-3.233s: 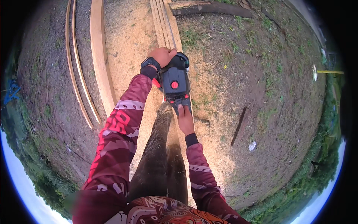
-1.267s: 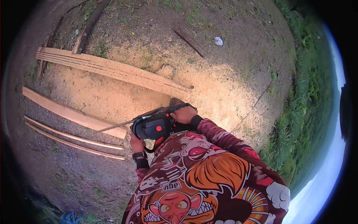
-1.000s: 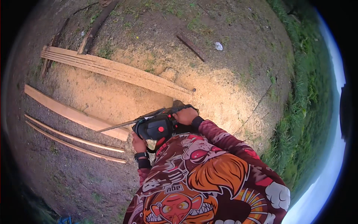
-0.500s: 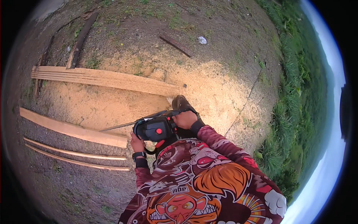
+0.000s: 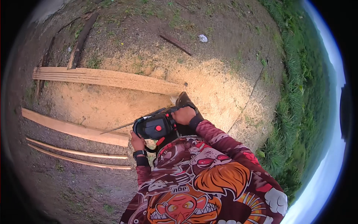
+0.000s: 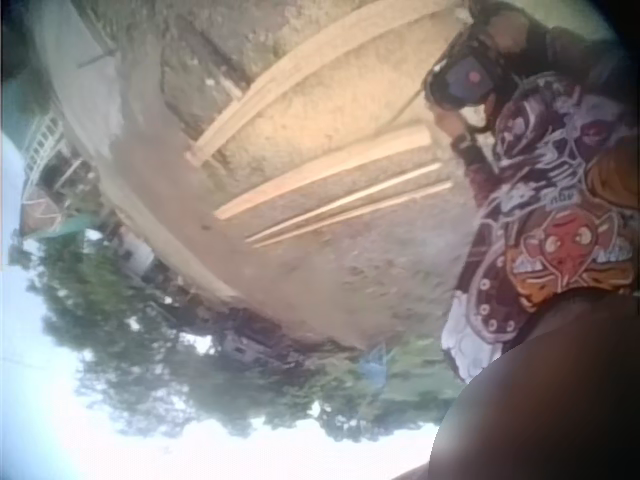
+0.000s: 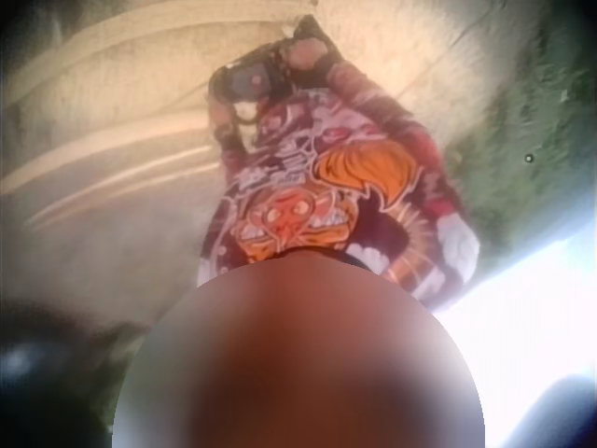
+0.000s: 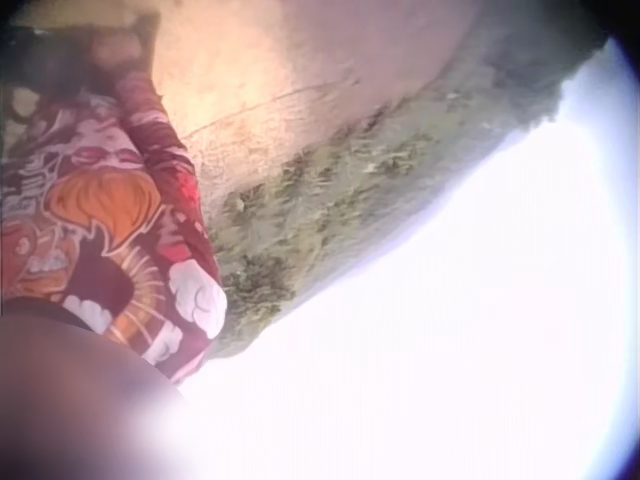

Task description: The person saws along a length of wood using a chainsaw, stops to move a cut plank, and then resumes sawing the remaining beam.

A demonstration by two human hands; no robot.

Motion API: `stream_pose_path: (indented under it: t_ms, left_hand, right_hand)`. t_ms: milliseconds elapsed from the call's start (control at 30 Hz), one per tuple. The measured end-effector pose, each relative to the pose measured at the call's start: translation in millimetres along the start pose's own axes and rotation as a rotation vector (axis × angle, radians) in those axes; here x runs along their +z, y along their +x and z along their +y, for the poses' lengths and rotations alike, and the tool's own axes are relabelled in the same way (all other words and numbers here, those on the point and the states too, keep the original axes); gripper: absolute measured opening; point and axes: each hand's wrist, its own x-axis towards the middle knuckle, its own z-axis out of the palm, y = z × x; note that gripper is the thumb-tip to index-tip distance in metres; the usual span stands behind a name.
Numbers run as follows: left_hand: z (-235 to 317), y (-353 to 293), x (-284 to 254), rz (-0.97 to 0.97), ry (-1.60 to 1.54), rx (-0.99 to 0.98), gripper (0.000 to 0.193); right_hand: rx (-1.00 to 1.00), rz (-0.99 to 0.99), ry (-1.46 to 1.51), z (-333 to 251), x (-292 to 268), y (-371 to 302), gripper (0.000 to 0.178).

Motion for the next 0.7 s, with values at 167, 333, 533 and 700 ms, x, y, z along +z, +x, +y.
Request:
stream_pose_path:
  t_ms: [167,333,533,700]
  left_hand:
    - [-16,-1,3,0.085,-0.068,-0.023,0.067]
    - [-34,-16,19,0.162,-0.146,0.013,0.061]
    - [-90,-20,45,0.430,-0.219,0.147,0.065]
    - [-120,-63,98,0.588,-0.555,-0.063,0.027]
  right_hand:
    - [-0.122,-0.080,-0.040,8,-1,16,0.054]
    - [-0.136,-0.176,-0.029,22,-17,42,0.055]
    - [-0.401,-0.261,-0.192,26,-50,100,0.057]
    - [-0.656,-0.104,0.313,54,-90,157,0.038]
